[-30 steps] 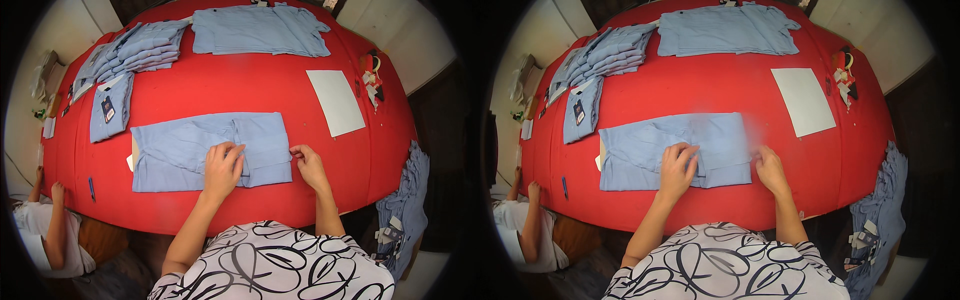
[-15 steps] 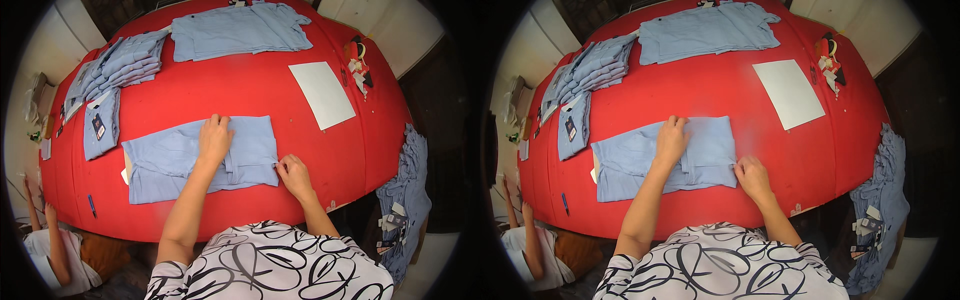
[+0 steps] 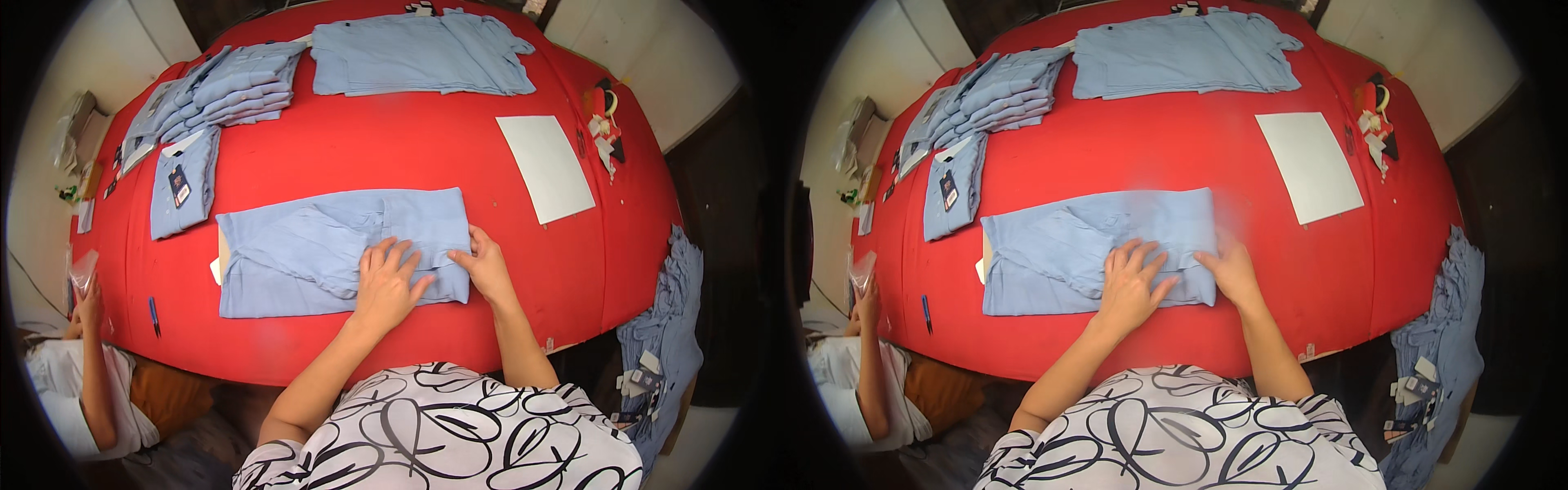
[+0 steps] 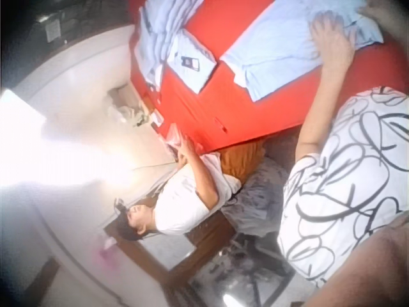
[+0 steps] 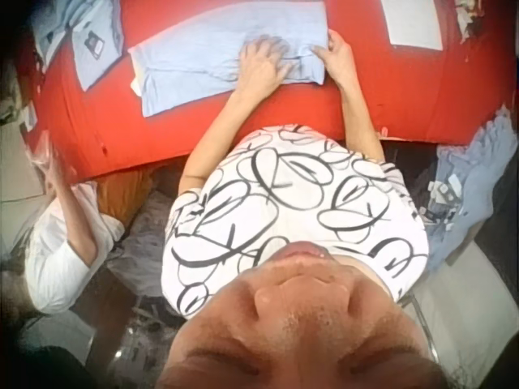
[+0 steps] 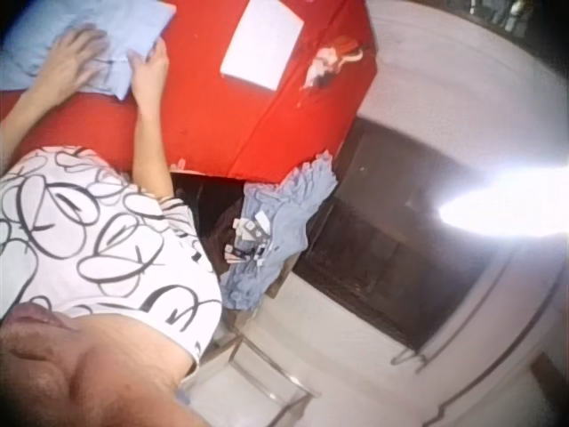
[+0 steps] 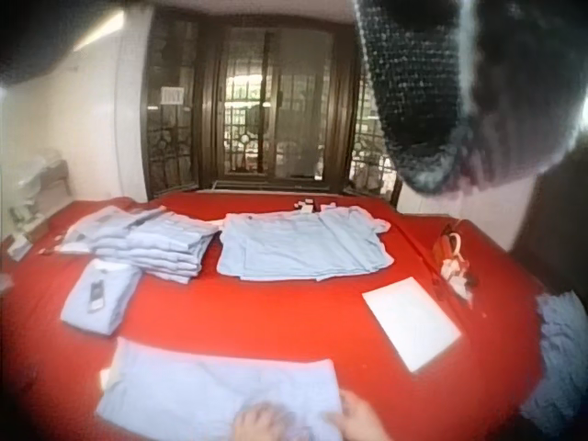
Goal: The person folds shirts by placing them on a cardboard template, folding the sleeves and bottom over the template, and then removing the cardboard before stacking the folded shirts on a table.
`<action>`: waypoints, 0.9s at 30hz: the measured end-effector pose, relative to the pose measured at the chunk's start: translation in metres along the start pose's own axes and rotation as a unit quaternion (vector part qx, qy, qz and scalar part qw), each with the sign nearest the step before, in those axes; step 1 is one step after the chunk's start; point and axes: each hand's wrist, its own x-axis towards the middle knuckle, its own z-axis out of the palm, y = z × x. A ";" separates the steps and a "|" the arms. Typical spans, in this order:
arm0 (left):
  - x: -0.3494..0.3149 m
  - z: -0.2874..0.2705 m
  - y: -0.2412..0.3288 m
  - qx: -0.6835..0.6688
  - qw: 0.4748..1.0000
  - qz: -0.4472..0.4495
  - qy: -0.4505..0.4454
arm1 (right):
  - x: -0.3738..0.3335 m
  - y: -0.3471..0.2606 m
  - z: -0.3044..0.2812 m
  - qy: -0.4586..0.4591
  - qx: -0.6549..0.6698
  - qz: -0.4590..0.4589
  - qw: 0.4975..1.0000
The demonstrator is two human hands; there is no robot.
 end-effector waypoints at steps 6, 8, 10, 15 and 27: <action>0.027 -0.019 -0.006 -0.369 0.879 -0.302 -0.013 | -0.038 -0.040 0.052 -0.102 -0.319 -0.251 0.908; 0.013 -0.013 -0.033 -0.505 0.782 -0.363 0.043 | -0.051 -0.046 0.059 -0.162 -0.326 -0.239 0.900; 0.010 -0.025 -0.040 -0.596 0.689 -0.409 0.059 | -0.056 -0.045 0.051 -0.243 -0.325 -0.187 0.895; 0.005 -0.041 -0.042 -0.637 0.631 -0.443 0.028 | -0.038 -0.030 0.053 -0.071 -0.220 -0.160 0.960; 0.007 -0.037 -0.047 -0.637 0.626 -0.450 0.003 | -0.012 0.005 0.087 -0.031 -0.292 -0.456 0.840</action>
